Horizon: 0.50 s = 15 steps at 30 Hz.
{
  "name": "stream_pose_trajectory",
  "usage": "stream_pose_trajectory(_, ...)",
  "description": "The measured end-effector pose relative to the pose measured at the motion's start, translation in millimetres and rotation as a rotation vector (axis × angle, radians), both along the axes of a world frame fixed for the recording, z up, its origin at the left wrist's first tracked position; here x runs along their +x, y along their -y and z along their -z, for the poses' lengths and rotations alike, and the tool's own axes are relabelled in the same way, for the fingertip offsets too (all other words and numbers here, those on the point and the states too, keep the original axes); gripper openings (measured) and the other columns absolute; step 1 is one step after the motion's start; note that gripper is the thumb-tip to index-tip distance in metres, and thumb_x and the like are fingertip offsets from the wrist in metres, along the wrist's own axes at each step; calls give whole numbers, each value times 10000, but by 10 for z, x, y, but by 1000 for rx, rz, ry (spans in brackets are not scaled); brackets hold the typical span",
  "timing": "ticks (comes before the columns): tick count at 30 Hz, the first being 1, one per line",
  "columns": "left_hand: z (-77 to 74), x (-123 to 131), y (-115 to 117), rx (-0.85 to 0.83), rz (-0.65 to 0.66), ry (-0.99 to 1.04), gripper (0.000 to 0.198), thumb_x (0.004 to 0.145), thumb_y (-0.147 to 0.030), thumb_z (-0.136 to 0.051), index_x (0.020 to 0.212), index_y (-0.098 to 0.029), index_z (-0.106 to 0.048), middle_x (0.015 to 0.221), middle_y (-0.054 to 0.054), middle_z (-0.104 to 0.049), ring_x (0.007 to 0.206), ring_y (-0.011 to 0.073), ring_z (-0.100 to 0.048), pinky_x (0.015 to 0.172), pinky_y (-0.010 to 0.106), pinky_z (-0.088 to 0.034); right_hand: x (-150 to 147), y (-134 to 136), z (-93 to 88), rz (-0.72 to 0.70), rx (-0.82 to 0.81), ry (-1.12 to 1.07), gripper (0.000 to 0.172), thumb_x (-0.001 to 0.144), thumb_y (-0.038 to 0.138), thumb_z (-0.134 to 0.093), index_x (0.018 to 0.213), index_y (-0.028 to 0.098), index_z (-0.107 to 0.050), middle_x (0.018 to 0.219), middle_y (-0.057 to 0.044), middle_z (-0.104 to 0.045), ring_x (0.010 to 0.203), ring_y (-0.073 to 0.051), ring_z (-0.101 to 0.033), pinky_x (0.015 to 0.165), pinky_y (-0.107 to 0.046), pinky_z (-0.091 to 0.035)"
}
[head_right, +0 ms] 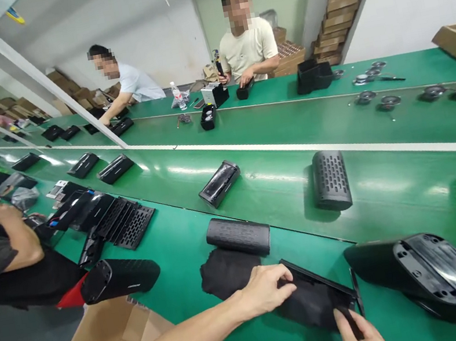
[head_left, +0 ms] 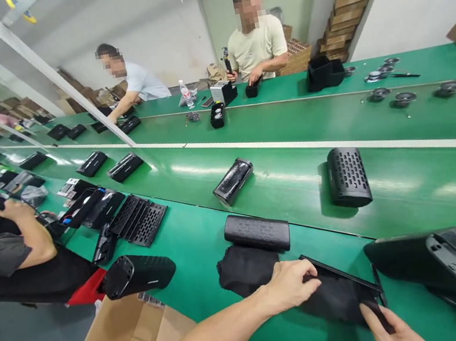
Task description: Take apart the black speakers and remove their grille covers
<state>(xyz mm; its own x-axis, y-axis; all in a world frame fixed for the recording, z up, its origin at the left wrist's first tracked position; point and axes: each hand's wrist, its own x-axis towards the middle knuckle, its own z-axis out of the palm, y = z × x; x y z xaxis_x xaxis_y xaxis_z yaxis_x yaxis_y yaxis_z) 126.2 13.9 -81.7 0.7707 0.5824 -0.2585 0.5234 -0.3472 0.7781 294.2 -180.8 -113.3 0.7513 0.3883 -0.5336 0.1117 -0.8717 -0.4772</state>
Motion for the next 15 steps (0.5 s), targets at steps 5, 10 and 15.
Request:
stream_pose_trajectory(5,281,18,205,20,-232,59,291,855,-301,-705,1139,-240,-698,1092,33,-749,815,179,-665,849,326,-528,96,-61,150,0,-34,78,501,773,712,-564,968,257,-640,1140,-179,-689,873,-406,-664,759,-528,-514)
stream_pose_trajectory(10,404,-22,270,-72,-440,-39,538,805,-281,-726,1323,-238,-586,1289,60,-689,857,191,-655,935,380,-531,111,-66,177,102,-35,-25,473,775,668,-608,1052,292,-532,1057,-101,-708,884,-379,-664,779,-496,-499)
stream_pose_trajectory(15,441,48,167,-99,-468,-52,305,834,-284,-682,1135,-234,-681,1111,42,-742,1023,238,-672,954,382,-514,143,-59,244,88,-7,-36,479,765,659,-603,1060,283,-567,1083,-101,-726,953,-383,-679,812,-493,-496)
